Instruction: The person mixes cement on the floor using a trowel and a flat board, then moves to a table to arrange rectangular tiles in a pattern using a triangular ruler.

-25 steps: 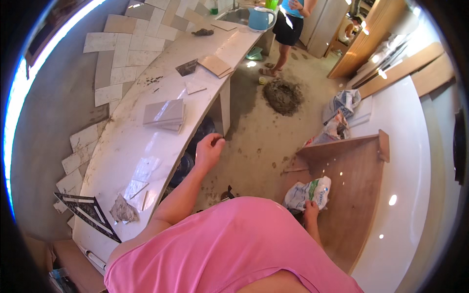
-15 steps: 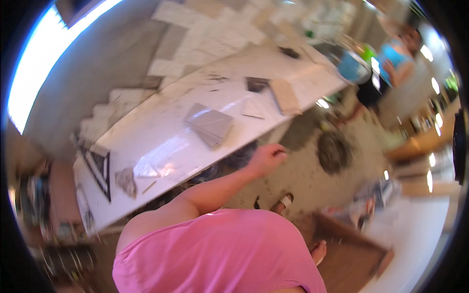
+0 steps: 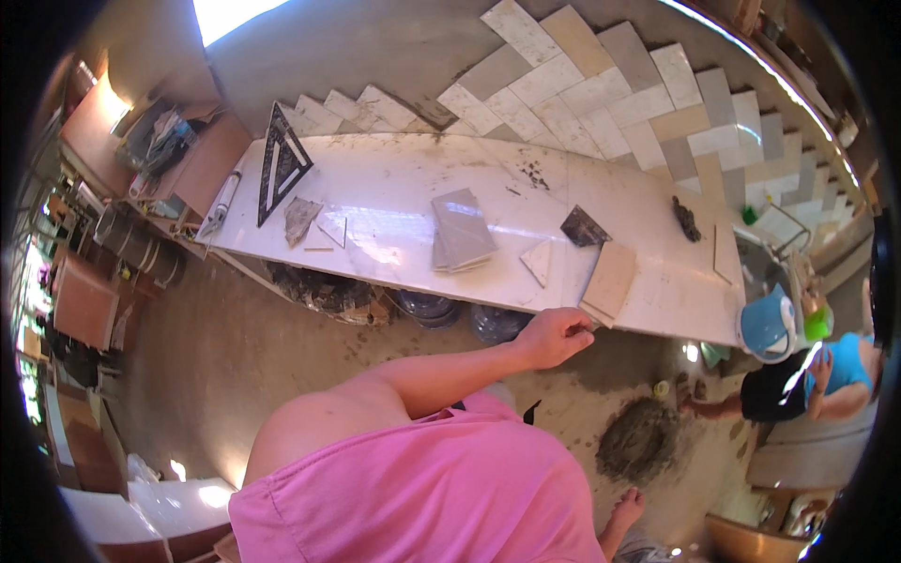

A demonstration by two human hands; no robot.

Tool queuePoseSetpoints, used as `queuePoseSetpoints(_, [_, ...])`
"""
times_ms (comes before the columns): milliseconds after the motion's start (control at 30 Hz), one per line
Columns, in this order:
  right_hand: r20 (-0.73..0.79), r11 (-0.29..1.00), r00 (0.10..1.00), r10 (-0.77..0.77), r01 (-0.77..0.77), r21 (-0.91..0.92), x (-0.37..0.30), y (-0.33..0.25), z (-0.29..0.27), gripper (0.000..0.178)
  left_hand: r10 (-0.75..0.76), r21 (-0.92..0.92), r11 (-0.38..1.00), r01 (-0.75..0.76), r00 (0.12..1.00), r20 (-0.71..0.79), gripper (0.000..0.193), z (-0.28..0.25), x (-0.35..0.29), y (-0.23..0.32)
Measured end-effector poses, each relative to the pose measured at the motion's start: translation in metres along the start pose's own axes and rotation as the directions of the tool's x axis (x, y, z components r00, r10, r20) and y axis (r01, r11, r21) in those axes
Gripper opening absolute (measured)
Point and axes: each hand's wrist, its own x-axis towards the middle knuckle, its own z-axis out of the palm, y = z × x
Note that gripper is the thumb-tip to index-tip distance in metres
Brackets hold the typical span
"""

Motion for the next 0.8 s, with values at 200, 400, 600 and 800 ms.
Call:
queuePoseSetpoints(200, [0.049, 0.996, 0.995, -0.086, 0.087, -0.007, 0.04, -0.078, 0.027, 0.03, 0.009, -0.072, 0.997, -0.016, 0.995, -0.095, 0.021, 0.03, 0.041, -0.005])
queuePoseSetpoints(400, [0.12, 0.897, 0.985, -0.126, 0.165, -0.411, 0.084, -0.07, 0.009, 0.031, 0.012, -0.2, 0.979, -0.04, 0.99, -0.138, 0.02, 0.085, 0.098, -0.008])
queuePoseSetpoints(600, [-0.345, 0.961, 0.939, 0.014, -0.108, -0.255, 0.169, -0.019, -0.028, 0.027, 0.084, -0.157, 0.982, -0.108, 0.985, -0.15, 0.019, 0.129, 0.128, -0.002])
queuePoseSetpoints(800, [-0.002, 0.809, 0.999, 0.044, -0.037, -0.587, 0.227, -0.005, -0.028, 0.04, 0.073, 0.011, 0.997, -0.073, 0.965, -0.253, 0.018, 0.137, 0.135, 0.014])
